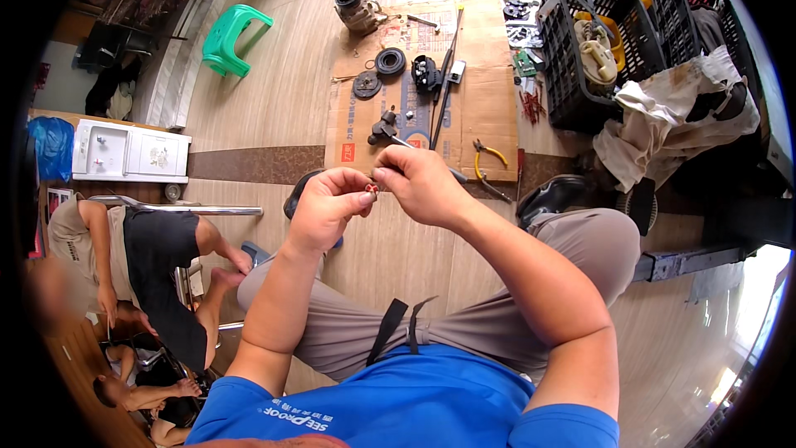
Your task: The person assembles small metal engine components by hand, inserting a spring and a pin into a larger metal housing while sitting at a workspace.
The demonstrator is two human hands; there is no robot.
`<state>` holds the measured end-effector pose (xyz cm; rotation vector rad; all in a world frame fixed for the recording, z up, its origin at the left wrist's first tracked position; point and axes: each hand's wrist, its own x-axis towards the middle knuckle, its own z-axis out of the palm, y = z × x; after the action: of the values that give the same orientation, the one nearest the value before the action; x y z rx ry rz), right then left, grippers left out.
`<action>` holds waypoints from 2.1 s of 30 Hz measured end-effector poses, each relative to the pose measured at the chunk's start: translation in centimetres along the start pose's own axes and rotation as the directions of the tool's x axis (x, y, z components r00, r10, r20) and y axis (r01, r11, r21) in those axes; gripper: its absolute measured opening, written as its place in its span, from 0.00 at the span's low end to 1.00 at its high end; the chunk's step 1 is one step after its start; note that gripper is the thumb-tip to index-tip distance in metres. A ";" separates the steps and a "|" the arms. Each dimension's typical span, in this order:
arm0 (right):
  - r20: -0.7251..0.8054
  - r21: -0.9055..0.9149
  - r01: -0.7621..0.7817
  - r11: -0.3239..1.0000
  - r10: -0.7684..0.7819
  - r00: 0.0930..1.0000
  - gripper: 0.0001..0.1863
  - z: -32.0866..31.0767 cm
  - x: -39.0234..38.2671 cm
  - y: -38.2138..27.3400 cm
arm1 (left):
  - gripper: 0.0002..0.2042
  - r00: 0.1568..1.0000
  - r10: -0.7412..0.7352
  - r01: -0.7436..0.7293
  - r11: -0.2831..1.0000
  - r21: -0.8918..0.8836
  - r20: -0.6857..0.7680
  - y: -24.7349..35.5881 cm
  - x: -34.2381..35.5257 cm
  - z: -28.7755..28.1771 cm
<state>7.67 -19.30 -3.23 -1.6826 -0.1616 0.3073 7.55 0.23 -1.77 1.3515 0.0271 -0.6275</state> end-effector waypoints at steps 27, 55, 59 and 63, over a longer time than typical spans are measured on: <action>-0.024 -0.015 -0.025 1.000 0.024 0.999 0.08 0.0 0.2 0.8 | 0.06 0.984 -0.175 0.179 0.977 -0.117 0.045 0.0 0.0 -0.1; -0.089 -0.264 0.162 0.951 -0.191 0.978 0.07 -1.0 -0.2 -1.2 | 0.06 0.999 -0.004 0.025 0.917 0.398 -0.053 -0.2 0.2 0.9; -0.156 -0.157 0.111 0.981 -0.135 0.978 0.08 -1.3 0.4 0.2 | 0.06 0.998 -0.066 0.064 0.963 0.262 -0.001 0.4 0.1 0.9; -0.162 -0.153 0.075 0.985 -0.100 0.982 0.08 -1.3 0.7 1.0 | 0.07 0.998 -0.050 0.041 0.982 0.183 0.046 0.9 0.1 0.8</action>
<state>8.62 -20.48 -4.19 -1.8320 -0.1336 0.0870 7.78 -0.50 -0.82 1.5146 -0.0416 -0.7165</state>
